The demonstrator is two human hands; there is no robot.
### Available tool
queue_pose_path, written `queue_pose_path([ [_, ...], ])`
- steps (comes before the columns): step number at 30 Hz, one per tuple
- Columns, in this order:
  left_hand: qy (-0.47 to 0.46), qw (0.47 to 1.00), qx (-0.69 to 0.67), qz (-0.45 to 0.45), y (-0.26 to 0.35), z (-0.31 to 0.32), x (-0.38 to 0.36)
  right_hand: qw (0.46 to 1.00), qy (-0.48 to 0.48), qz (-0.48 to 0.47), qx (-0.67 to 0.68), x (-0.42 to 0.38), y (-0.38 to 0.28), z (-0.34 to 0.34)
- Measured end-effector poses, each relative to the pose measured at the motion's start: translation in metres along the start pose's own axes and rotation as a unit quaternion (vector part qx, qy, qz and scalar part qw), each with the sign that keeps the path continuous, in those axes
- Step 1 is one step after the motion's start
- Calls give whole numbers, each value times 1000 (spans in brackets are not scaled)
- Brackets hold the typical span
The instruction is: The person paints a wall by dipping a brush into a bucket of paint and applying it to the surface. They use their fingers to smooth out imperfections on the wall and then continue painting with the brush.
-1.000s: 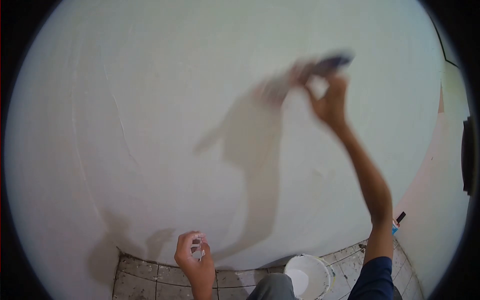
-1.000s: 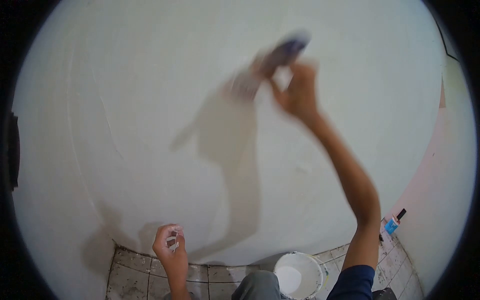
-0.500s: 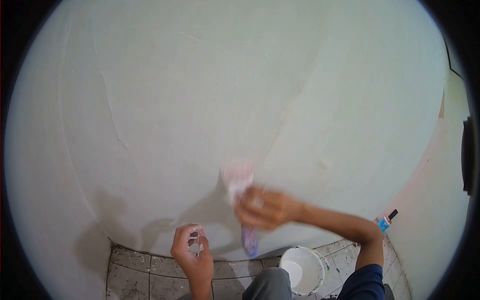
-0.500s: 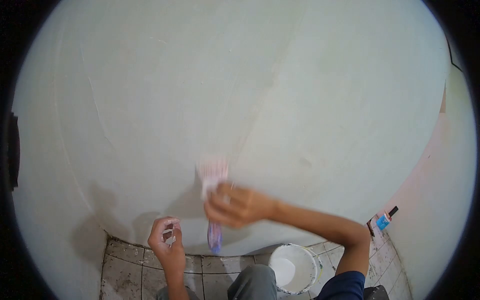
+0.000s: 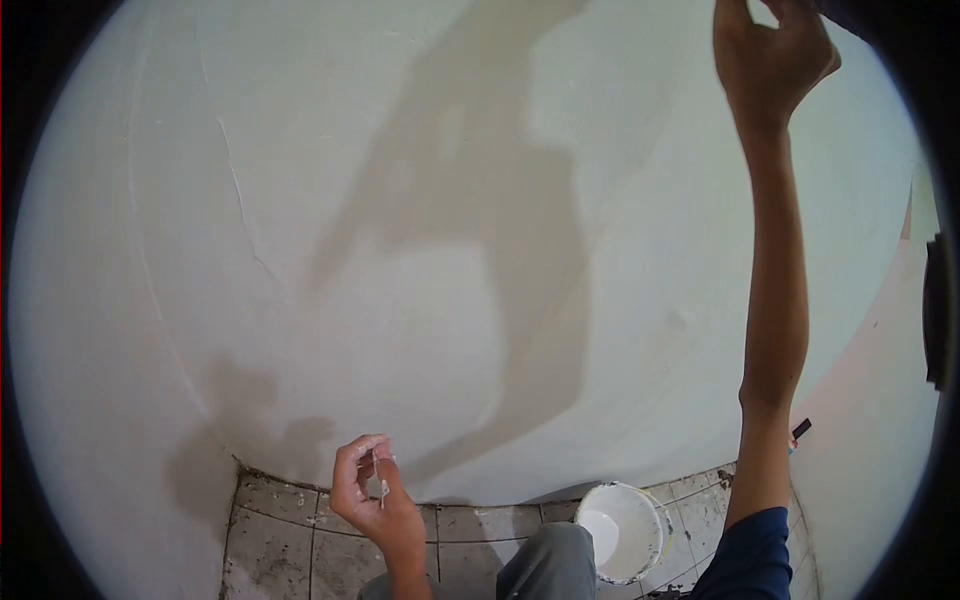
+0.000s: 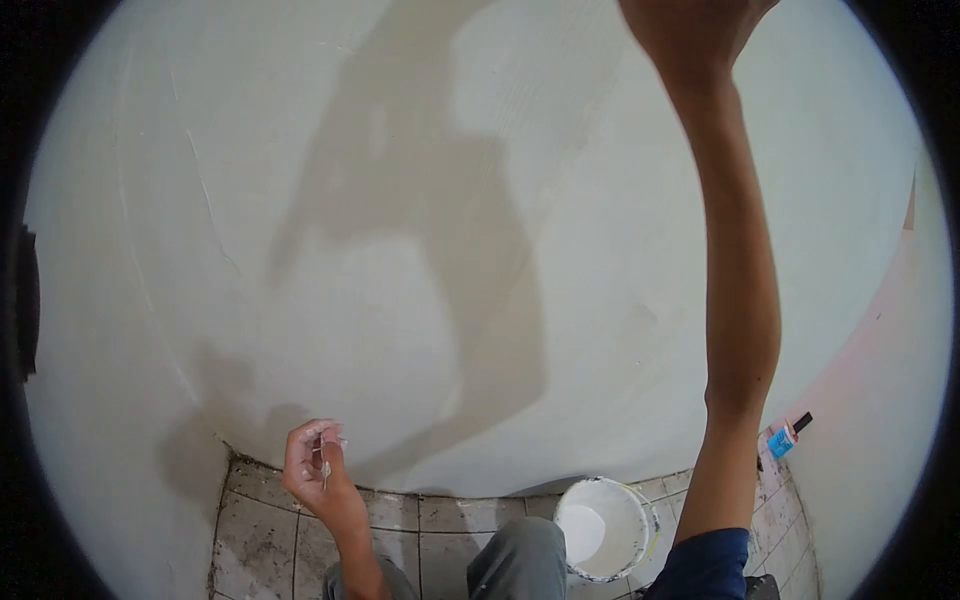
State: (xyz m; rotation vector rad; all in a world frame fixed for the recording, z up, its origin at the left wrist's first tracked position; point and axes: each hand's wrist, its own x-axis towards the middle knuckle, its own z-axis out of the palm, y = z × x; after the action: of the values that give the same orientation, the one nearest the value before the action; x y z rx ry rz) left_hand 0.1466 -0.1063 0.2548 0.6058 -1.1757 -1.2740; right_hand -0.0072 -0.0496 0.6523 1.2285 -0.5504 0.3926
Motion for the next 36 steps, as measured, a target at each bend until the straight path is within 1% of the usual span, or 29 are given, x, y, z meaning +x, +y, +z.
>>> queue_pose_path([
  [1, -3, 1000, -2, -1, -1, 0, -1, 999, -3, -39, -12, -5, -5, -1],
  [4, 6, 1000, -21, 8, 0, 1, -2, 978, -161, -129, -26, -98, -79, -17],
  [5, 12, 999, -28, 14, 1, 0, -2, 967, -205, -126, 83, -120, -121, -30],
  [6, 15, 1000, -26, 6, 2, -2, -2, 936, -262, -214, 99, -163, -157, -50],
  [7, 20, 999, -25, 0, 3, -4, -1, 932, -259, -224, 121, -179, -189, -73],
  [8, 25, 999, -24, -5, 4, -6, 0, 913, -290, -199, 208, -191, -217, -93],
  [10, 48, 998, -31, -4, 4, -8, 2, 843, -389, -111, 355, -201, -253, -125],
  [13, 68, 997, -28, -4, 1, -13, 6, 819, -402, 51, 405, -196, -243, -113],
  [15, 76, 997, -22, -9, 0, -15, 7, 827, -397, 111, 381, -172, -191, -90],
  [17, 86, 996, -15, -14, -1, -13, 8, 838, -357, 220, 349, -145, -124, -69],
  [18, 85, 996, -18, -15, 0, -12, 8, 906, -287, 153, 270, -122, -93, -61],
  [19, 84, 996, -21, -15, 2, -12, 8, 962, -202, 95, 157, -99, -61, -52],
  [20, 82, 996, -24, -15, 3, -12, 8, 991, -112, 61, 38, -75, -29, -43],
  [21, 78, 997, -19, -14, 2, -11, 7, 988, -132, 72, -22, -53, -10, -46],
  [23, 65, 998, -9, -9, 0, -11, 7, 999, -18, 28, -2, -34, 27, -29],
  [25, 55, 998, -15, -14, 2, -10, 5, 997, -36, -37, -65, -40, 17, -31],
  [27, 49, 999, -19, -11, 4, -10, 2, 997, -61, -28, -25, -68, -19, -28],
  [29, 50, 998, -25, -1, 4, -10, 1, 977, -200, -67, -12, -124, -90, -49],
  [30, 49, 999, -24, -4, 3, -11, 0, 961, -252, -109, 27, -143, -135, -66],
  [31, 47, 999, -25, -7, 3, -12, 0, 941, -274, -144, 136, -163, -170, -82],
  [32, 45, 999, -26, -7, 3, -13, 1, 922, -288, -187, 179, -194, -206, -104],
  [33, 52, 998, -27, -4, 4, -14, 1, 889, -344, -148, 263, -192, -231, -122],
  [35, 63, 998, -28, 4, 7, -14, 1, 826, -431, -46, 360, -209, -251, -139],
  [36, 67, 997, -29, 9, 5, -12, 3, 784, -470, 9, 405, -217, -255, -139],
])
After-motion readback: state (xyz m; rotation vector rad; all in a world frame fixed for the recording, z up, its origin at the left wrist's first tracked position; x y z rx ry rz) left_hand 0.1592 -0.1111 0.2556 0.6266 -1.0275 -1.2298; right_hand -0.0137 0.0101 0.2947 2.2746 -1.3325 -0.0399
